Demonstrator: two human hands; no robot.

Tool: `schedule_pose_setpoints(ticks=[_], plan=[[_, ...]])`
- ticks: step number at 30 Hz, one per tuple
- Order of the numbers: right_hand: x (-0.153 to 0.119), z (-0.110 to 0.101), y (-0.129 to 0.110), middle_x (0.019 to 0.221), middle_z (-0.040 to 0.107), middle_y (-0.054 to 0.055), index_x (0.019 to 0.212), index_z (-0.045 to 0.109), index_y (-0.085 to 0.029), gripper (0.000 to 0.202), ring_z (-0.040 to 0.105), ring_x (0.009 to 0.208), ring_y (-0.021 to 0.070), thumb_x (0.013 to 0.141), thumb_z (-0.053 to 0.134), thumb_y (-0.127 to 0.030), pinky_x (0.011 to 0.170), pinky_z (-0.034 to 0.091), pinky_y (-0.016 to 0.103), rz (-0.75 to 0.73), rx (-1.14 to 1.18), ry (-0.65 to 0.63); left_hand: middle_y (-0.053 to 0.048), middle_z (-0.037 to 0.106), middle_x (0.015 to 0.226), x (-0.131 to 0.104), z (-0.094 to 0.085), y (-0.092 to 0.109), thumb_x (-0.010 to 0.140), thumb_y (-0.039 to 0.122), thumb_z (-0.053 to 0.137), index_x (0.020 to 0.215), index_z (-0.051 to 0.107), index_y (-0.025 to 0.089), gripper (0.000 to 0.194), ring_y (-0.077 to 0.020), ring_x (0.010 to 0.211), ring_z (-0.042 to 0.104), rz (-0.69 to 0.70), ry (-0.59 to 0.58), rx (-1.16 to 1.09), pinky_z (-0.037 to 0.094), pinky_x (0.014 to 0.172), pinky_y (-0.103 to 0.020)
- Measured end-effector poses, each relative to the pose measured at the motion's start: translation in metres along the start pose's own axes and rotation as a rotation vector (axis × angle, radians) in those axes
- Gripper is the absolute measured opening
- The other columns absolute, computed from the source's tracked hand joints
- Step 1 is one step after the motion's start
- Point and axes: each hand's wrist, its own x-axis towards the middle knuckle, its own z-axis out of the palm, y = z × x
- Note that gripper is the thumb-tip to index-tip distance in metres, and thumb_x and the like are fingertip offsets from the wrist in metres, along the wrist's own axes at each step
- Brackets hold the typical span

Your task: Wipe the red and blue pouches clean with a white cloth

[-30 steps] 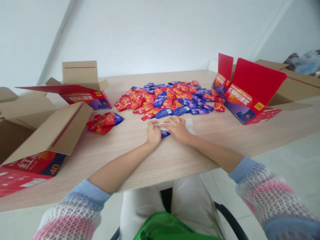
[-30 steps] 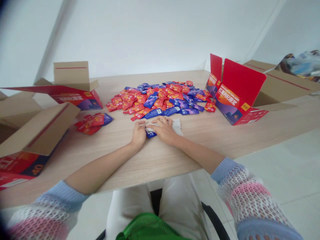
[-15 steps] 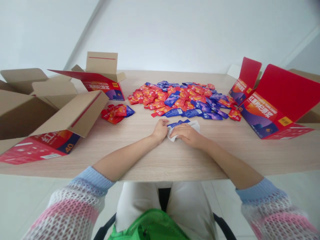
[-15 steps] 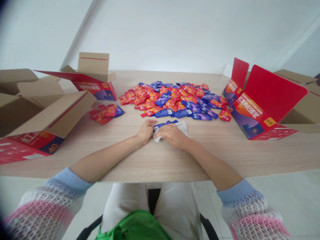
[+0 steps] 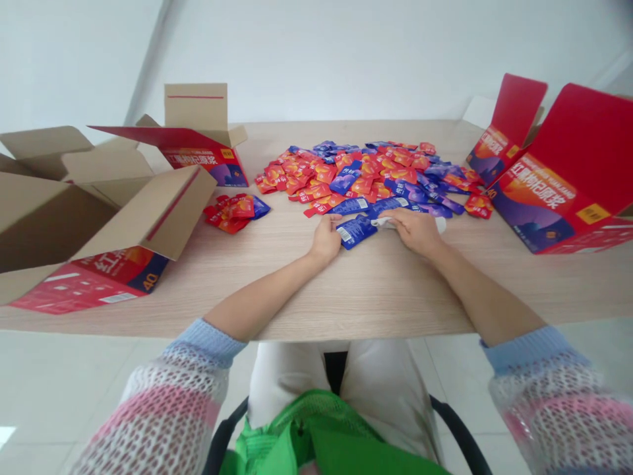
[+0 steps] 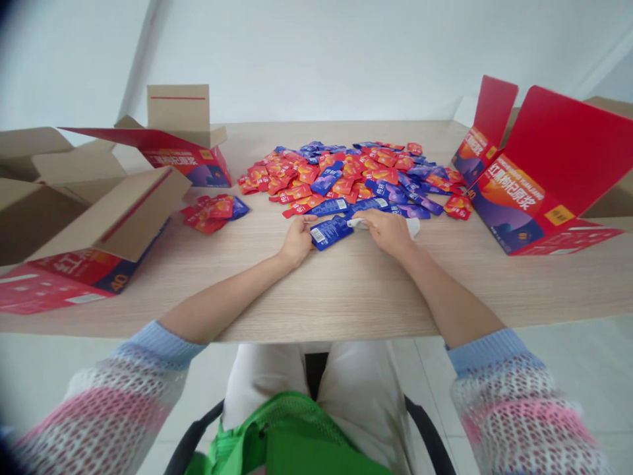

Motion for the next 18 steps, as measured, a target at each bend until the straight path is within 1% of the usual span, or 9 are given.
schedule_pose_setpoints(ticks=[2,4,6,8,10,12,14,16,18], plan=[[0.001,-0.002,-0.002,0.116,0.071,0.006,0.117,0.068,-0.022,0.036,0.066,0.105,0.0240,0.097,0.040,-0.030,0.090,0.050,0.037,0.069,0.022,0.142,0.004,0.054,0.066,0.000,-0.003,0.002,0.076,0.003,0.049,0.111,0.056,0.018,0.039,-0.0109,0.051,0.050,-0.001,-0.058,0.037,0.043,0.053,-0.021],[0.003,-0.007,-0.011,0.117,0.070,0.007,0.119,0.067,-0.022,0.038,0.064,0.108,0.0241,0.098,0.037,-0.034,0.094,0.049,0.038,0.118,0.069,0.280,0.004,0.055,0.064,0.001,-0.006,0.002,0.079,0.005,0.050,0.110,0.057,0.018,0.035,-0.0111,0.049,0.050,0.021,-0.124,0.030,0.041,0.052,-0.021],[0.004,-0.009,-0.026,0.122,0.068,0.006,0.124,0.064,-0.023,0.042,0.061,0.115,0.0232,0.100,0.031,-0.035,0.098,0.047,0.038,0.133,0.115,0.342,0.003,0.059,0.068,0.002,-0.008,0.000,0.083,0.008,0.050,0.112,0.057,0.019,0.031,-0.0108,0.051,0.051,0.073,-0.203,0.036,0.041,0.053,-0.020],[0.003,-0.005,-0.043,0.126,0.067,0.004,0.128,0.061,-0.025,0.043,0.060,0.118,0.0212,0.101,0.030,-0.036,0.100,0.046,0.036,0.087,0.144,0.258,0.002,0.061,0.070,0.004,-0.010,-0.004,0.085,0.010,0.050,0.111,0.058,0.019,0.029,-0.0110,0.053,0.052,0.111,-0.228,0.031,0.040,0.053,-0.020],[0.002,0.004,-0.059,0.127,0.066,0.001,0.131,0.060,-0.027,0.040,0.060,0.118,0.0189,0.101,0.034,-0.035,0.099,0.047,0.032,0.013,0.159,0.080,0.001,0.061,0.069,0.004,-0.010,-0.005,0.085,0.010,0.049,0.109,0.059,0.019,0.027,-0.0112,0.053,0.052,0.134,-0.218,0.031,0.039,0.053,-0.021],[0.000,0.014,-0.071,0.130,0.065,0.001,0.131,0.060,-0.027,0.038,0.059,0.120,0.0179,0.100,0.038,-0.031,0.102,0.045,0.032,-0.070,0.143,-0.074,0.002,0.060,0.068,0.004,-0.009,-0.004,0.082,0.007,0.048,0.107,0.058,0.018,0.029,-0.0112,0.052,0.050,0.123,-0.194,0.031,0.038,0.052,-0.021],[-0.001,0.021,-0.077,0.133,0.063,0.003,0.132,0.060,-0.024,0.038,0.057,0.124,0.0183,0.099,0.040,-0.026,0.107,0.043,0.033,-0.131,0.115,-0.138,0.002,0.058,0.066,0.003,-0.007,-0.002,0.079,0.005,0.046,0.106,0.057,0.018,0.031,-0.0113,0.051,0.049,0.071,-0.173,0.021,0.036,0.050,-0.021],[-0.002,0.022,-0.077,0.135,0.061,0.003,0.134,0.059,-0.024,0.039,0.055,0.126,0.0188,0.099,0.041,-0.022,0.109,0.042,0.035,-0.182,0.109,-0.157,0.003,0.056,0.065,0.003,-0.004,0.001,0.077,0.005,0.046,0.105,0.056,0.018,0.032,-0.0117,0.051,0.049,0.005,-0.156,0.016,0.036,0.050,-0.021],[-0.003,0.021,-0.073,0.135,0.060,0.003,0.136,0.057,-0.024,0.042,0.055,0.127,0.0186,0.097,0.041,-0.019,0.109,0.043,0.036,-0.246,0.127,-0.168,0.003,0.054,0.065,0.004,-0.002,0.002,0.079,0.006,0.044,0.105,0.055,0.017,0.030,-0.0125,0.053,0.050,-0.043,-0.140,0.029,0.038,0.053,-0.022]])
